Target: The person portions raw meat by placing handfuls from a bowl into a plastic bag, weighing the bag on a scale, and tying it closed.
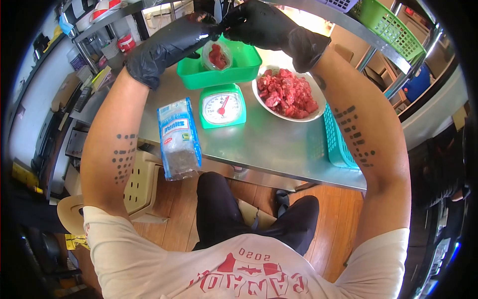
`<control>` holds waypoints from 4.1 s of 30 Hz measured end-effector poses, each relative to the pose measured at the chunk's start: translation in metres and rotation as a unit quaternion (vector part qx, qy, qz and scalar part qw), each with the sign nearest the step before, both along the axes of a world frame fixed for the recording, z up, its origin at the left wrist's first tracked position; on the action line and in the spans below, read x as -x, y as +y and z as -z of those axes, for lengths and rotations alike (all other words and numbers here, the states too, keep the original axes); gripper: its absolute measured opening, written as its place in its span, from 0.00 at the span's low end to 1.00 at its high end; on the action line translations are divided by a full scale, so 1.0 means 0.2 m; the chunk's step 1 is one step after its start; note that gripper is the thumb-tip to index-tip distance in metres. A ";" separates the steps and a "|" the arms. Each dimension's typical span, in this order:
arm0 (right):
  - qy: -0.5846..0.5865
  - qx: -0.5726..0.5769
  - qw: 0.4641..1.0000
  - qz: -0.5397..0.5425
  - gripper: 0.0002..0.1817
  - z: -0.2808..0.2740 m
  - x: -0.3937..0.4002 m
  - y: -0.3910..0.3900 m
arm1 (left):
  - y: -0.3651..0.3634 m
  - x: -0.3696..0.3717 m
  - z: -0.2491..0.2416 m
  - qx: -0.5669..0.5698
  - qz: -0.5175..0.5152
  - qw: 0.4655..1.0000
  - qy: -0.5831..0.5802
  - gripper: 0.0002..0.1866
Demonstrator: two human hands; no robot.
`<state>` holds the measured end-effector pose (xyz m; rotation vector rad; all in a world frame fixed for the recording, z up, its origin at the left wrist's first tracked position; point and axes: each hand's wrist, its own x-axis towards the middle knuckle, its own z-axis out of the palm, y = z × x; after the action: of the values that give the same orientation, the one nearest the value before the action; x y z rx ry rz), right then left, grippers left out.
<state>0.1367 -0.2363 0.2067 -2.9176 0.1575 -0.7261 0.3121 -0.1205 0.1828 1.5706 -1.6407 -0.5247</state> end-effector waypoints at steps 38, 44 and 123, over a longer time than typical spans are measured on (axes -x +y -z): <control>0.068 -0.047 0.981 0.174 0.12 -0.02 0.05 0.09 | 0.06 0.00 -0.10 0.001 -0.023 0.981 -0.195 0.14; 0.080 -0.047 0.977 0.193 0.13 0.00 0.01 0.12 | 0.07 0.04 -0.10 0.048 -0.066 0.973 -0.216 0.15; -0.132 -0.444 0.876 0.133 0.13 0.01 1.04 0.06 | -0.08 1.09 0.44 -0.060 0.281 0.842 0.457 0.21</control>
<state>-0.0714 -0.2234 0.2051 -1.9177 0.6716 -0.7969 0.0939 -0.1374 0.0944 0.6411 -1.2529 -1.4476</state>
